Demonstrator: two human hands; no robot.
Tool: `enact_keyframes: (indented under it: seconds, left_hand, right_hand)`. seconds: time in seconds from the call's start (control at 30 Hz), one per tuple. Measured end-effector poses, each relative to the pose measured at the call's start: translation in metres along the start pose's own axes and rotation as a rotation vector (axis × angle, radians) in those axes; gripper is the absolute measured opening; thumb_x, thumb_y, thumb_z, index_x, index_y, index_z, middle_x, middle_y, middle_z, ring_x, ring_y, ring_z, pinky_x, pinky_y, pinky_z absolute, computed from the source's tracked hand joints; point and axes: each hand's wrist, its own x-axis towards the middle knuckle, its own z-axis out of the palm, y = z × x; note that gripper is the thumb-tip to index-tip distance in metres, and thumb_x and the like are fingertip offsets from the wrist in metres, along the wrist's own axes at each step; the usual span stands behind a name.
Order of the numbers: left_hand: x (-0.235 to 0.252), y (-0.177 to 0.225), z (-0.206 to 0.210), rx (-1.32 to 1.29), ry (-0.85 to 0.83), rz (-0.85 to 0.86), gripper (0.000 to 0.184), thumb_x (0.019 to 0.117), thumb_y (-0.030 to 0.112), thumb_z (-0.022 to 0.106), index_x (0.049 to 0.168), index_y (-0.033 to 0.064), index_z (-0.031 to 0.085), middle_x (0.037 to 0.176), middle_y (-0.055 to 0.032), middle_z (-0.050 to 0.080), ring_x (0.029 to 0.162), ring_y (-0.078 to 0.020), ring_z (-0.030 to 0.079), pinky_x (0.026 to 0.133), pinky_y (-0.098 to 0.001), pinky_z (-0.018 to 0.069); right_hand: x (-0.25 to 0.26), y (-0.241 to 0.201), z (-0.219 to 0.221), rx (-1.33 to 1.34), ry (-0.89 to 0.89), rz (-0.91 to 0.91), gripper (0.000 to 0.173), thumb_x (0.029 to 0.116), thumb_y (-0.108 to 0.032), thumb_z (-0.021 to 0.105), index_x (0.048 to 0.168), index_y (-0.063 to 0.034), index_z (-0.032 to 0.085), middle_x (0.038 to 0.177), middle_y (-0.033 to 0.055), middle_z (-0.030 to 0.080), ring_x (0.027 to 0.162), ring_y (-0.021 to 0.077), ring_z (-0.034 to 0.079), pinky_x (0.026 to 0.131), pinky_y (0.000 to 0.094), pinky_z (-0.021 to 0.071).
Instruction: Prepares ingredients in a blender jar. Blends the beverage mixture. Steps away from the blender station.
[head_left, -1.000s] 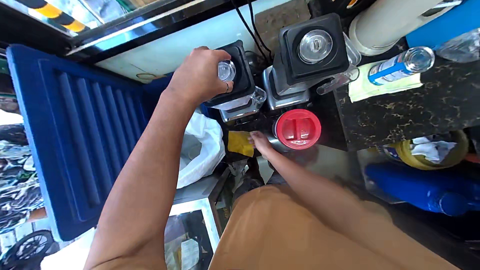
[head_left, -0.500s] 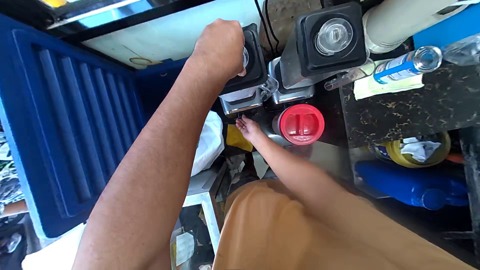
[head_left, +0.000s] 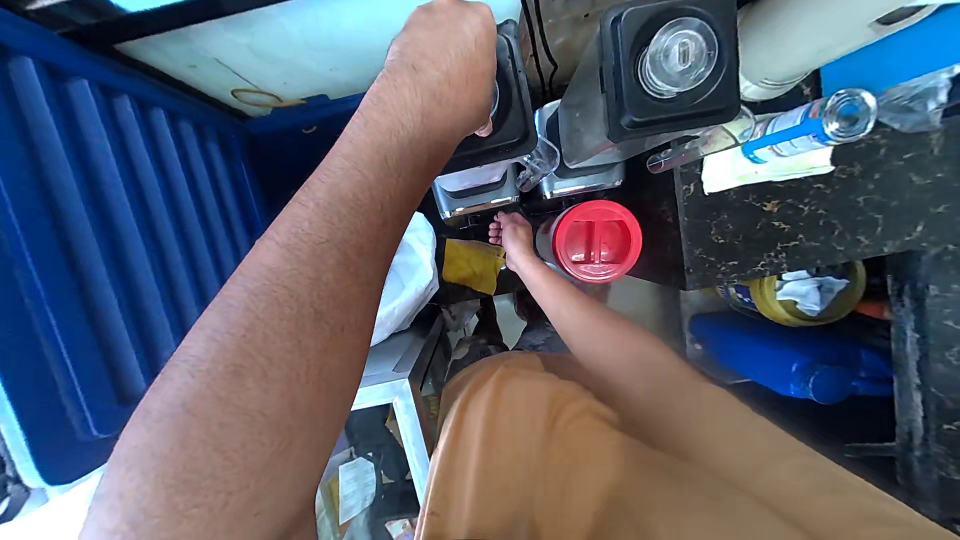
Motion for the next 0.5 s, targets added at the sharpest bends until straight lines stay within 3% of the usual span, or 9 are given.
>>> enact_keyframes:
  seconds: [0.17,0.5]
  left_hand:
    - [-0.0005,-0.0003,0.0021,-0.002,0.003,-0.013,0.056,0.0840,0.019,0.082,0.136,0.0103,0.064,0.126,-0.0234,0.065,0.119,-0.0428,0.061,0.097,-0.0662,0.0467]
    - [-0.0029,0.0002,0.0031,-0.025,0.046,0.003,0.052,0.0826,0.016,0.082,0.131,0.0078,0.066,0.126,-0.0234,0.065,0.119,-0.0440,0.061,0.097,-0.0677,0.0456]
  right_hand:
    - [0.0017,0.0045,0.0009,0.006,0.004,-0.017,0.029,0.1100,-0.026,0.048,0.114,-0.0003,0.061,0.087,0.0075,0.067,0.067,0.0126,0.066,0.061,0.0278,0.0581]
    - [-0.0007,0.0019,0.0000,-0.015,-0.005,-0.026,0.031,0.1103,-0.027,0.046,0.116,-0.0002,0.062,0.089,0.0078,0.068,0.069,0.0131,0.066,0.063,0.0287,0.0578]
